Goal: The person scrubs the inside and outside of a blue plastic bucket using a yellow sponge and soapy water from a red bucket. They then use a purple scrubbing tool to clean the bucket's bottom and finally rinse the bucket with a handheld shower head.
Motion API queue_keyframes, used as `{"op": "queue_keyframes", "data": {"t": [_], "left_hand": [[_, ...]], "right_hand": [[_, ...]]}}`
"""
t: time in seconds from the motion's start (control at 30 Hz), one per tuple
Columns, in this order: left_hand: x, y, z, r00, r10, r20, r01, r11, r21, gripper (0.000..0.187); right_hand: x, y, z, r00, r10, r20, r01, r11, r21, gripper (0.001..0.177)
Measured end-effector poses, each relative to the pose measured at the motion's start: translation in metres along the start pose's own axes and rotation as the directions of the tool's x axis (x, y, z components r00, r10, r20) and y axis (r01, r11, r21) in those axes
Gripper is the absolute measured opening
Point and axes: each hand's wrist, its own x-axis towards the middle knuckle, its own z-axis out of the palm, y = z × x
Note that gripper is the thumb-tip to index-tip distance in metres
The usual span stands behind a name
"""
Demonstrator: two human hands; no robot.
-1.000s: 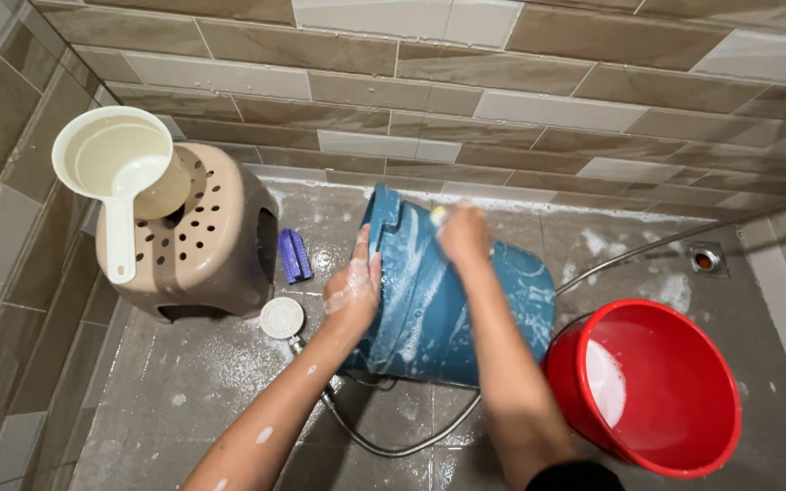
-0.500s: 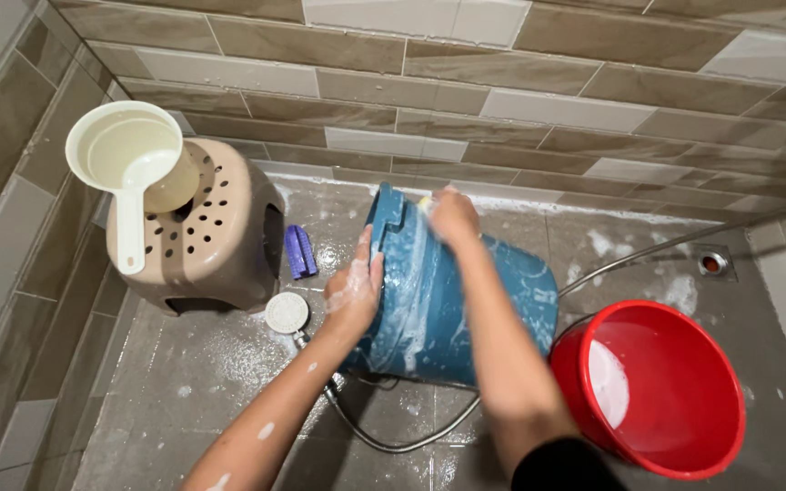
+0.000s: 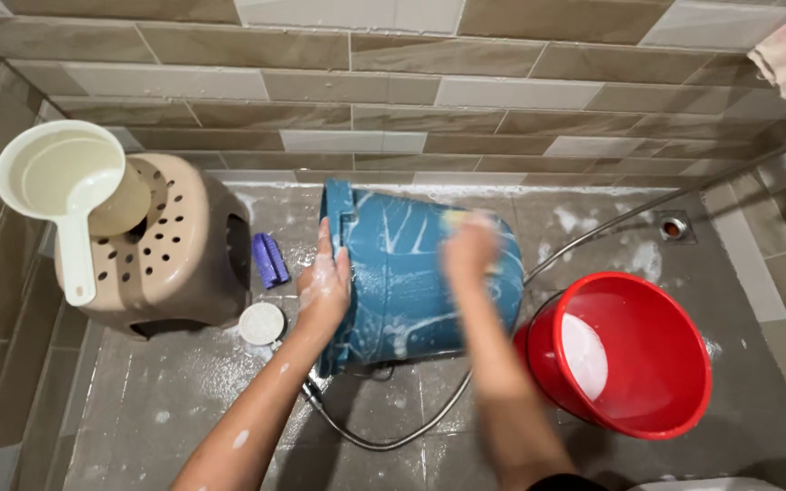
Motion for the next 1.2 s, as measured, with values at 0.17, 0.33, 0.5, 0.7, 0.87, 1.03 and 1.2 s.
{"op": "queue_keyframes", "data": {"t": [0.17,0.33,0.5,0.7,0.87,1.03,1.2], "left_hand": [[0.008,0.002,-0.005,0.999,-0.034,0.03,0.033,0.999,0.018,0.067],[-0.008,-0.003,-0.003,0.999,0.032,0.016,-0.032,0.999,-0.011,0.07],[-0.014,-0.001,0.007,0.991,0.134,0.022,-0.135,0.989,0.057,0.07],[-0.037,-0.015,0.005,0.986,0.161,0.047,-0.163,0.986,0.028,0.07],[-0.068,-0.048,0.005,0.939,0.337,0.06,-0.339,0.941,0.014,0.073],[-0.078,-0.073,-0.01,0.907,0.064,0.417,-0.105,0.991,0.077,0.08],[-0.084,-0.06,-0.032,0.926,0.377,0.03,-0.378,0.925,0.046,0.081]], "right_hand": [[-0.122,-0.061,-0.018,0.802,-0.523,-0.287,0.597,0.718,0.358,0.006],[-0.041,0.087,-0.042,0.943,-0.17,-0.288,0.129,0.98,-0.154,0.027],[0.035,-0.006,0.028,0.993,-0.101,0.069,0.089,0.984,0.157,0.012],[-0.106,-0.045,-0.037,0.875,-0.479,-0.066,0.474,0.823,0.312,0.014],[-0.015,0.094,-0.052,0.987,-0.136,-0.08,0.133,0.99,-0.034,0.013],[0.003,-0.005,0.001,0.986,-0.169,0.017,0.166,0.98,0.107,0.011],[-0.108,-0.063,-0.05,0.878,-0.478,-0.001,0.468,0.859,0.207,0.013]]}}
